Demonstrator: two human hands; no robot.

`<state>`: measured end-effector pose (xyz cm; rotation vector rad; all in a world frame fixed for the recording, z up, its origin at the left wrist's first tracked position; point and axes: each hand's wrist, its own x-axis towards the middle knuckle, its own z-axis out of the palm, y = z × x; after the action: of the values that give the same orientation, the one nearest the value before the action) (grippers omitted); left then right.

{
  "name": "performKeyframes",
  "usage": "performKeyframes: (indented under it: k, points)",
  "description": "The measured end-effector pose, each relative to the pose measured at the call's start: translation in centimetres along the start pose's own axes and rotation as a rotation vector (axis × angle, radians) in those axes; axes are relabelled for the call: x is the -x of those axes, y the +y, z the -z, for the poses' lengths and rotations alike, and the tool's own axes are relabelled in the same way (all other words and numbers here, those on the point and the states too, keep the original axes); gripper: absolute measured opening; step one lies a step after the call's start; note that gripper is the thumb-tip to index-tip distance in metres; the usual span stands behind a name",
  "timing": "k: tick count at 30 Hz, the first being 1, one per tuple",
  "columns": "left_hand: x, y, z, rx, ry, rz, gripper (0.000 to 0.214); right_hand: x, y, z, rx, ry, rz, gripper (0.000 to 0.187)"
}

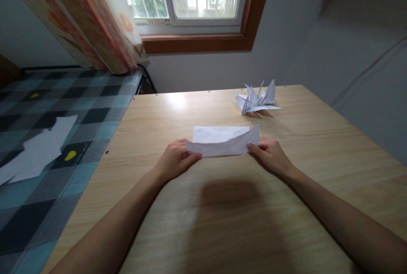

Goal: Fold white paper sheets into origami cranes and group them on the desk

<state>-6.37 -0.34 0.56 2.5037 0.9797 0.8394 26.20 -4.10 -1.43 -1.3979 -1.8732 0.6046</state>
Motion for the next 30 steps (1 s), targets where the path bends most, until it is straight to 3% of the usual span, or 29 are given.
performKeyframes:
  k: [3,6,9,12,20,26,30]
  points:
    - [-0.1,0.4,0.2,0.056,0.02,0.085,0.04,0.0,-0.3,-0.3,0.021,0.05,-0.051,0.05]
    - [-0.1,0.2,0.3,0.124,0.03,0.161,0.029,0.1,0.1,-0.5,0.017,0.051,-0.049,0.035]
    - [0.0,-0.6,0.1,0.124,0.019,0.069,0.016,0.2,0.7,-0.5,0.001,0.018,0.089,0.022]
    - [0.0,-1.4,-0.2,0.023,-0.07,-0.062,0.02,0.3,1.1,-0.2,0.008,-0.037,0.253,0.014]
    - [0.5,-1.4,-0.3,-0.229,-0.218,-0.135,0.03,0.6,1.5,0.0,0.056,-0.177,0.417,0.027]
    - [0.7,-2.3,-0.2,-0.082,-0.133,-0.179,0.026,0.4,2.7,0.2,0.126,-0.216,0.483,0.035]
    - [0.4,-1.6,0.1,-0.012,-0.097,-0.115,0.017,0.4,1.5,-0.1,0.1,-0.112,0.36,0.035]
